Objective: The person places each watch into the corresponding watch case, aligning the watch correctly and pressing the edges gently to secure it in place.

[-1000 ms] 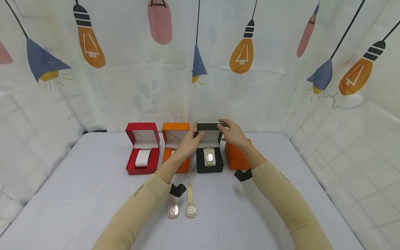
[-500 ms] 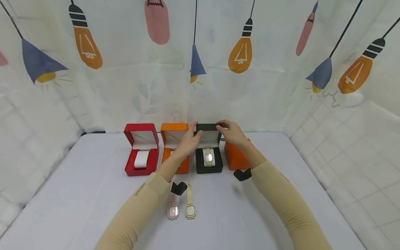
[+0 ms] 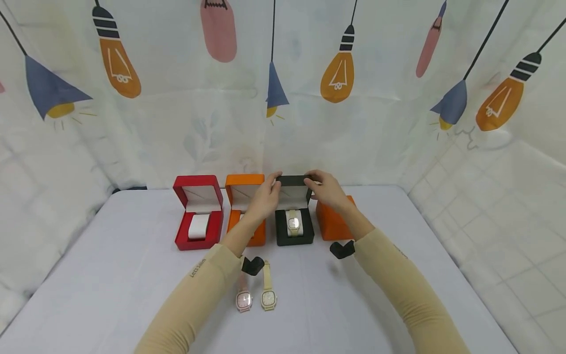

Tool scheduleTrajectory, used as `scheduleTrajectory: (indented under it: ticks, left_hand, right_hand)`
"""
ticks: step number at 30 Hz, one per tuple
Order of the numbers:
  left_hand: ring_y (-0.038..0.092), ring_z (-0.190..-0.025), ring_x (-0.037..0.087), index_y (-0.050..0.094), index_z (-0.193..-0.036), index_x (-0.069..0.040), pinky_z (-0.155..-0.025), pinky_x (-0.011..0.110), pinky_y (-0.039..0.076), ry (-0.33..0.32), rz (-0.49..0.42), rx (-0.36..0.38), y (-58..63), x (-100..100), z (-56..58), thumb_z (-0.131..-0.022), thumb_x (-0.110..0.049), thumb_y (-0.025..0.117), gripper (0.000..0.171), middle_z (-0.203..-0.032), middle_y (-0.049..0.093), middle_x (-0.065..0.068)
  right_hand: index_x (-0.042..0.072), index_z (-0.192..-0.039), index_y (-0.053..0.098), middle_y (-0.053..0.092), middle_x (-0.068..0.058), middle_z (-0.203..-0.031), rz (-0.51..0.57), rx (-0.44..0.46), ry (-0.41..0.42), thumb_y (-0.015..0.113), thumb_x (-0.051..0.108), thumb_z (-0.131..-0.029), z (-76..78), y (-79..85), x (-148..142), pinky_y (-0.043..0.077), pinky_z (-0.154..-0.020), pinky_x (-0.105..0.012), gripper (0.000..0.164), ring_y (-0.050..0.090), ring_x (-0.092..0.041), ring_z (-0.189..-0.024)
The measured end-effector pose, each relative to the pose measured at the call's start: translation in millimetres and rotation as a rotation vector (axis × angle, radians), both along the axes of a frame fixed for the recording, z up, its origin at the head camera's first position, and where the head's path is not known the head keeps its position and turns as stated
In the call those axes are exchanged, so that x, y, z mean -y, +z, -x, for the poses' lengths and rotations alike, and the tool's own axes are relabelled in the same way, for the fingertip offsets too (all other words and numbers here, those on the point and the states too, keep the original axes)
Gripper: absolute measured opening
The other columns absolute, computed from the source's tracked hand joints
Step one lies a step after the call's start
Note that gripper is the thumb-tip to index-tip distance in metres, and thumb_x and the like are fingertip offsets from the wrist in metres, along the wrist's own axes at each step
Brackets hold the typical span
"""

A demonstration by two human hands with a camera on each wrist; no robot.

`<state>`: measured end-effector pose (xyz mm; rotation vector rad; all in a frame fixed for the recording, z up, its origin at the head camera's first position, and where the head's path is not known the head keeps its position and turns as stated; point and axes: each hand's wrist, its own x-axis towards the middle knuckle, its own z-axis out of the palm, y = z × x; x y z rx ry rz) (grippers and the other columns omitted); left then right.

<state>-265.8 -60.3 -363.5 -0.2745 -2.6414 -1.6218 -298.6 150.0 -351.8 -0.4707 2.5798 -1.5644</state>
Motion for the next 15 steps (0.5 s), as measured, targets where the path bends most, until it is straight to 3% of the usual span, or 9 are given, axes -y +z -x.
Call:
scheduleTrajectory:
  ticks: [5,15]
  left_hand:
    - [0.052,-0.132,0.036,0.041,-0.156,-0.018,-0.106,0.054,0.046,0.022,0.021,0.005,0.5,1.1,-0.4,-0.113,-0.026,0.042,0.044,-0.152,0.049,0.019]
    - [0.062,-0.114,0.034,0.039,-0.157,-0.018,-0.093,0.05,0.054,0.04,0.113,-0.008,1.8,-1.5,-2.3,-0.112,-0.028,0.043,0.046,-0.139,0.059,0.021]
  right_hand:
    - [0.001,-0.144,0.051,0.051,-0.019,-0.148,0.021,-0.004,-0.004,0.054,0.022,-0.109,-2.1,-2.7,1.2,0.055,-0.095,-0.051,0.041,0.048,-0.04,-0.137]
    - [0.003,-0.144,0.054,0.053,-0.02,-0.146,0.03,-0.036,-0.017,0.055,0.02,-0.109,-7.4,-4.9,0.8,0.056,-0.094,-0.05,0.039,0.052,-0.041,-0.134]
